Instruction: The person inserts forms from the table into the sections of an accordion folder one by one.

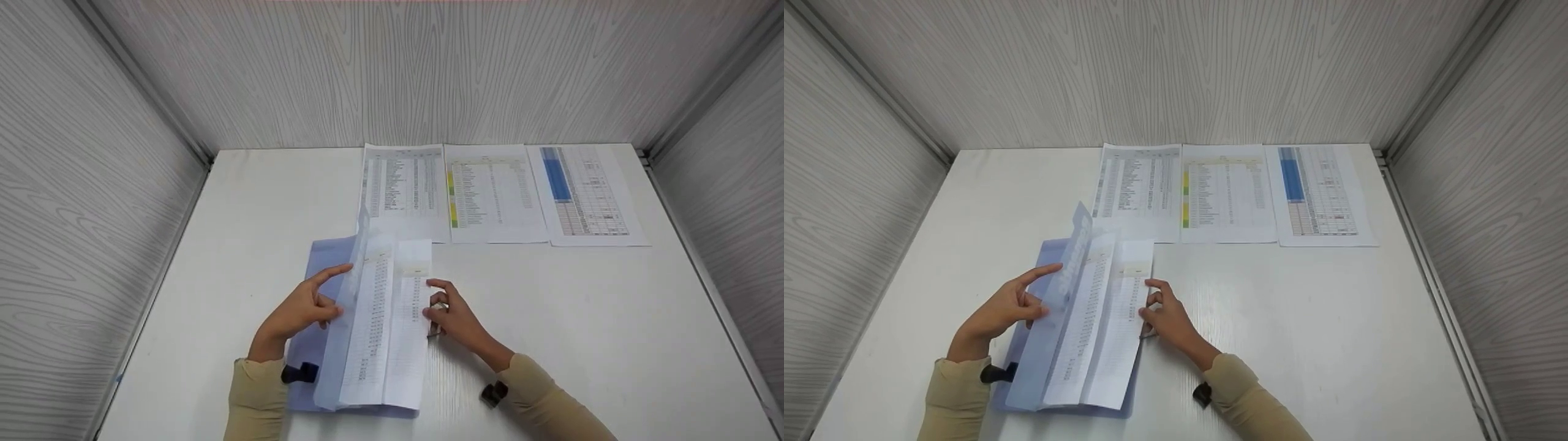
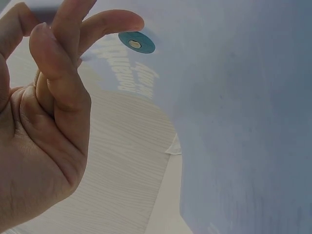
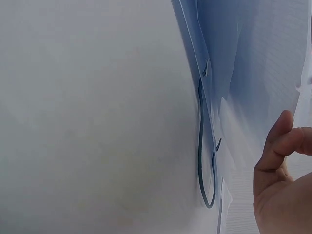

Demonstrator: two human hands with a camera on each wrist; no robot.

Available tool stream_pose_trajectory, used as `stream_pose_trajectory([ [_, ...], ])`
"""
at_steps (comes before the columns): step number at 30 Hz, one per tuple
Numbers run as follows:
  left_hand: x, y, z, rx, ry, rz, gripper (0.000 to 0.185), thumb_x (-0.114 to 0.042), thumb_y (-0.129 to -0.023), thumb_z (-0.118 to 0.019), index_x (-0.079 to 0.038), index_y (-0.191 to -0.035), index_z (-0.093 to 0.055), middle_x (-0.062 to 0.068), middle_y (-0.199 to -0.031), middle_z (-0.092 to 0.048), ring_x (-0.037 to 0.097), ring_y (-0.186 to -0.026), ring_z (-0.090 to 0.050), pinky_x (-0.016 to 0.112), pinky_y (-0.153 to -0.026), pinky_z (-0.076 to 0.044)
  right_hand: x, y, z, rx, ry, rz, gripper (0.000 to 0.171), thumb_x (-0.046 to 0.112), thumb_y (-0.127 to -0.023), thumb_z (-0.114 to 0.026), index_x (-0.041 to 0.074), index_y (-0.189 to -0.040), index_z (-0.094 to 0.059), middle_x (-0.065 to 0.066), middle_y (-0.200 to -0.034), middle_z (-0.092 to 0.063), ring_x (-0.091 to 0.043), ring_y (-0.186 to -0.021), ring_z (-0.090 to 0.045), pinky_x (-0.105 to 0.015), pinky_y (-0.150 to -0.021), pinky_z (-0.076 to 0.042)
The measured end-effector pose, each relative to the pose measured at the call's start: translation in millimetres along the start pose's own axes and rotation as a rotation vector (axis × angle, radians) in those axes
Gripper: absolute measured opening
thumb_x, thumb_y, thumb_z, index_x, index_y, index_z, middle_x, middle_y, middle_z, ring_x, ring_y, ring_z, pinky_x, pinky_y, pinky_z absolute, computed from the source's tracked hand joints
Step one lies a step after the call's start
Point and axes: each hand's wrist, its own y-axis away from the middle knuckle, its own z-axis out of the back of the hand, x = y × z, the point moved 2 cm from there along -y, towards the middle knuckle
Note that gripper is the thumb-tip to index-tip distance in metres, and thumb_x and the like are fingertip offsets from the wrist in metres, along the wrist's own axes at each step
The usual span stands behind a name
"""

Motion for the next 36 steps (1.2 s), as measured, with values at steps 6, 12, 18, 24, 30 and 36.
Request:
stream_pose_trajectory([
  [6,-1.1,0.7,-0.2,0.007,0.003,-0.007,0.077,0.004,-0.084,-0.061,-0.008,-0.152,-0.027,-0.007,-0.049,-0.04,0.006,-0.045,-0.04,0.021,-0.051,-0.04,-11.0,-9.8,0.5,0.013,0.04,0.029,0.056,0.001,-0.092,-0.056,0.006,-0.143,-0.034,-0.001,-0.091,-0.05,-0.014,-0.059,-0.053,-0.027,-0.05,-0.042],
  [12,-2.0,1.2,-0.8,0.002,-0.003,0.001,0.077,0.004,-0.084,-0.061,-0.009,-0.152,-0.028,-0.006,-0.049,-0.039,0.006,-0.044,-0.04,0.021,-0.051,-0.04,0.1,-10.0,-2.1,0.048,0.07,0.061,0.056,-0.002,-0.091,-0.056,-0.001,-0.142,-0.034,-0.001,-0.09,-0.051,-0.014,-0.062,-0.049,-0.024,-0.05,-0.04],
  [18,-1.1,0.6,-0.4,0.003,0.002,0.015,0.077,0.004,-0.083,-0.061,-0.009,-0.152,-0.028,-0.004,-0.049,-0.04,0.006,-0.044,-0.04,0.021,-0.05,-0.04,22.5,-2.3,-6.5,0.083,0.08,0.078,0.055,-0.002,-0.091,-0.055,-0.003,-0.142,-0.034,-0.005,-0.091,-0.053,-0.012,-0.063,-0.048,-0.021,-0.055,-0.04],
  [24,-2.2,0.2,-0.7,0.0,-0.011,0.017,0.077,0.005,-0.083,-0.06,-0.009,-0.152,-0.028,-0.007,-0.049,-0.04,0.006,-0.045,-0.04,0.021,-0.051,-0.04,22.0,-6.0,-8.5,0.097,0.073,0.078,0.056,-0.004,-0.09,-0.056,-0.005,-0.141,-0.033,-0.008,-0.094,-0.054,-0.019,-0.07,-0.051,-0.026,-0.064,-0.046],
  [30,-2.6,0.1,-0.9,-0.004,-0.006,0.022,0.077,0.004,-0.083,-0.059,-0.01,-0.152,-0.028,-0.005,-0.05,-0.039,0.006,-0.045,-0.04,0.021,-0.051,-0.04,21.0,-8.3,-11.5,0.101,0.076,0.079,0.056,-0.004,-0.09,-0.056,-0.005,-0.141,-0.034,-0.009,-0.095,-0.055,-0.021,-0.071,-0.052,-0.027,-0.062,-0.045],
  [36,-1.9,-0.3,-0.8,-0.005,-0.008,0.02,0.077,0.003,-0.083,-0.061,-0.01,-0.152,-0.028,0.003,-0.05,-0.039,0.007,-0.045,-0.041,0.021,-0.051,-0.041,0.1,-21.7,-14.7,0.09,0.108,0.068,0.057,-0.001,-0.09,-0.058,0.0,-0.142,-0.034,-0.007,-0.096,-0.054,-0.015,-0.066,-0.049,-0.025,-0.055,-0.041],
])
